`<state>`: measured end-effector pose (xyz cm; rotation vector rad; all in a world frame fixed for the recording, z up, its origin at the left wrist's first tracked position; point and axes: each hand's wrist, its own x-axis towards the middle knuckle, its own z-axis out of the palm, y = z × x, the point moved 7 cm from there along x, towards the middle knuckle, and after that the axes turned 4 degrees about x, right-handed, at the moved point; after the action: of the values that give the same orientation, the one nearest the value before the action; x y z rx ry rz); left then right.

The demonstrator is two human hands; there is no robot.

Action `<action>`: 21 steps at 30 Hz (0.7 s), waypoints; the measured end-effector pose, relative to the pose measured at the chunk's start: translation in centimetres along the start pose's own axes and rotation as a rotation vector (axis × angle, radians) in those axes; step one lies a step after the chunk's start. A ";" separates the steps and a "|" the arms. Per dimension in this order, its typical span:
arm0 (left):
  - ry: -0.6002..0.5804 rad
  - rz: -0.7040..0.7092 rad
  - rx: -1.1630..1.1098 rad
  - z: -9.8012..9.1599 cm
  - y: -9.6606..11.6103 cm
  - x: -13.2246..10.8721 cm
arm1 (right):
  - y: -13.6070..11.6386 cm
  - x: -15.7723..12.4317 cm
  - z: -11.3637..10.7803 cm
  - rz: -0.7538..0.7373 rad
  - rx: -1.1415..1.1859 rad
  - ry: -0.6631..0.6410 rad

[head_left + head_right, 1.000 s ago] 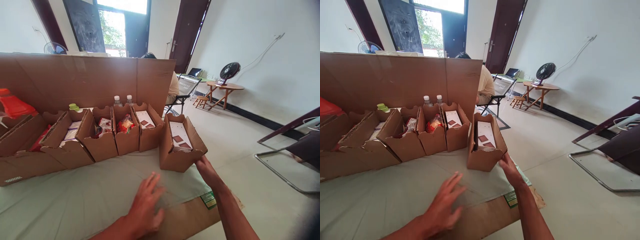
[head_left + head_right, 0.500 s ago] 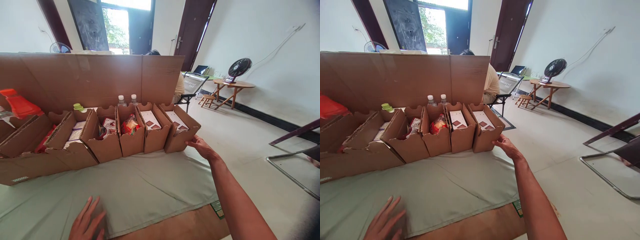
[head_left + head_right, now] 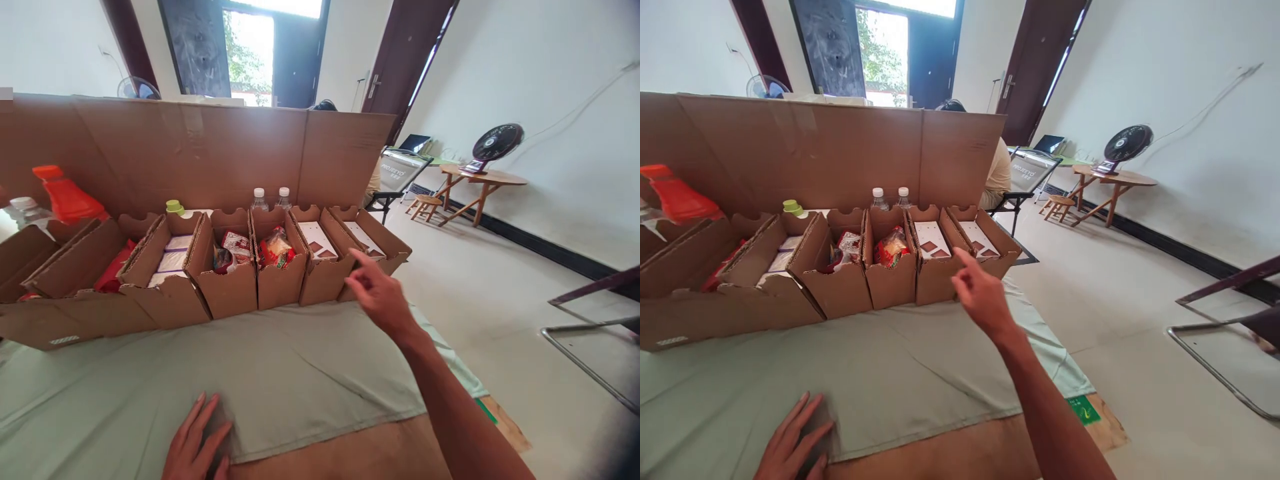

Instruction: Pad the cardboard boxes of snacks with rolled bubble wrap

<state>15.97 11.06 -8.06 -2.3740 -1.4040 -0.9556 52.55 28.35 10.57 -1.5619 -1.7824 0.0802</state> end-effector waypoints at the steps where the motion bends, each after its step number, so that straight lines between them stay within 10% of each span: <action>1: 0.010 0.009 0.005 0.0 -0.1 0.1 | -1.8 0.9 1.4 -0.011 -0.171 -0.129; 7: 0.067 0.153 0.055 -0.3 -0.3 0.3 | -5.7 1.8 2.4 0.011 -0.518 -0.264; 15: 0.080 0.046 -0.092 -2.2 0.9 1.4 | -12.6 -12.6 -2.0 -0.280 -0.380 -0.098; 21: 0.027 0.031 -0.303 -4.1 2.4 0.4 | -19.9 -21.1 0.0 -0.287 0.206 -0.166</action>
<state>16.42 8.12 -4.36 -2.5730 -1.2871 -1.2664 35.53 4.88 10.34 -1.1719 -2.0393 0.2527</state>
